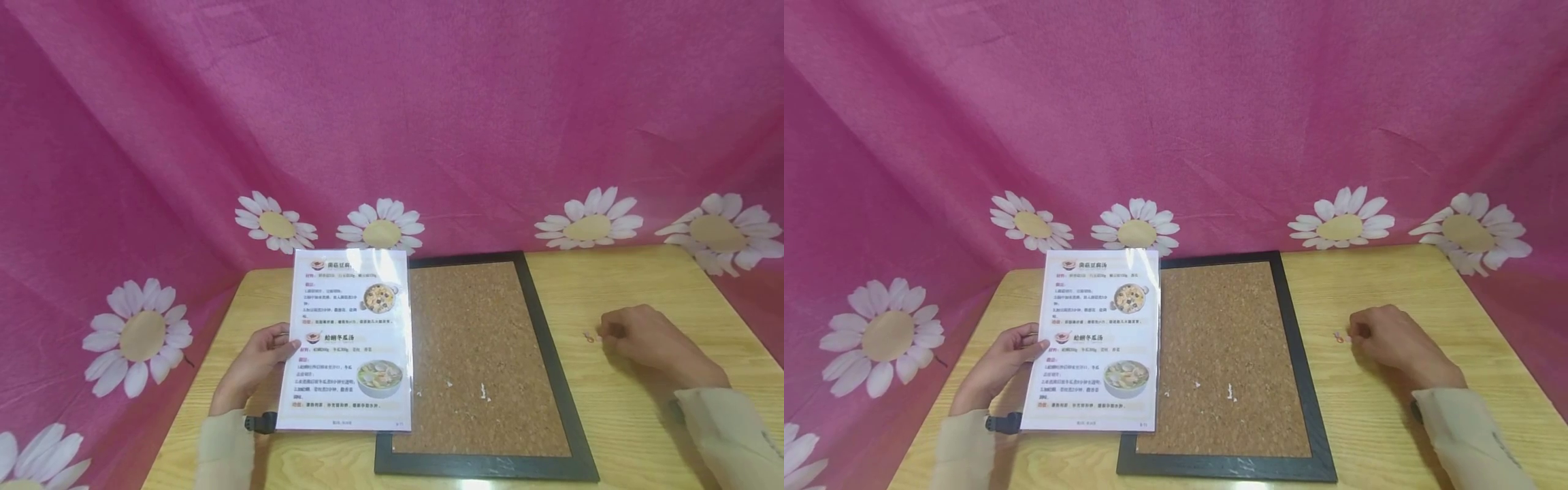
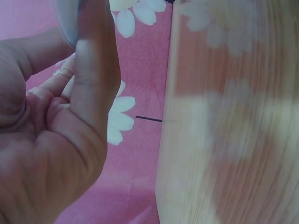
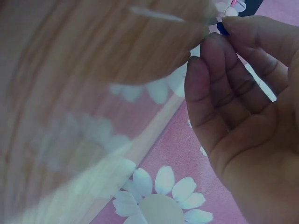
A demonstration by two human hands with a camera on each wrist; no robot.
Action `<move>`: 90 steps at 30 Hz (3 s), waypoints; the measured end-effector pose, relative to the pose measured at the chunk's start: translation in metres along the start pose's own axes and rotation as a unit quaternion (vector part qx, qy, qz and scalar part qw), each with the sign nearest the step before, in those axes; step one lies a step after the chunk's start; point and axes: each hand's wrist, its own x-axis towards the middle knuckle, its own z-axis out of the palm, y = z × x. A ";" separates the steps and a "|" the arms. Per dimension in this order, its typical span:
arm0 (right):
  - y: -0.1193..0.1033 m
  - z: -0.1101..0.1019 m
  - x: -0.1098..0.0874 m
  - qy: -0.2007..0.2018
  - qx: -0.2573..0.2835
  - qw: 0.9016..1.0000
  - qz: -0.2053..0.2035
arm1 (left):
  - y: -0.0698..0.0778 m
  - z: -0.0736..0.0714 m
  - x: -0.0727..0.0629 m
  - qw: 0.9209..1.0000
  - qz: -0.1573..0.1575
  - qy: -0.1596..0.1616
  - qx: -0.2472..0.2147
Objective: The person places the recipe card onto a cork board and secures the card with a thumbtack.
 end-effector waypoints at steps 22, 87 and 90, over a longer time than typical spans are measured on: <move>0.002 0.001 -0.002 0.014 -0.007 1.000 -0.011 | 0.002 0.009 0.006 1.000 0.016 -0.020 -0.007; -0.039 -0.017 -0.007 0.083 0.044 0.995 -0.033 | 0.021 0.123 0.050 0.987 -0.005 -0.148 -0.054; -0.040 -0.021 -0.002 0.087 0.031 0.994 -0.057 | 0.024 0.128 0.054 0.987 -0.003 -0.153 -0.046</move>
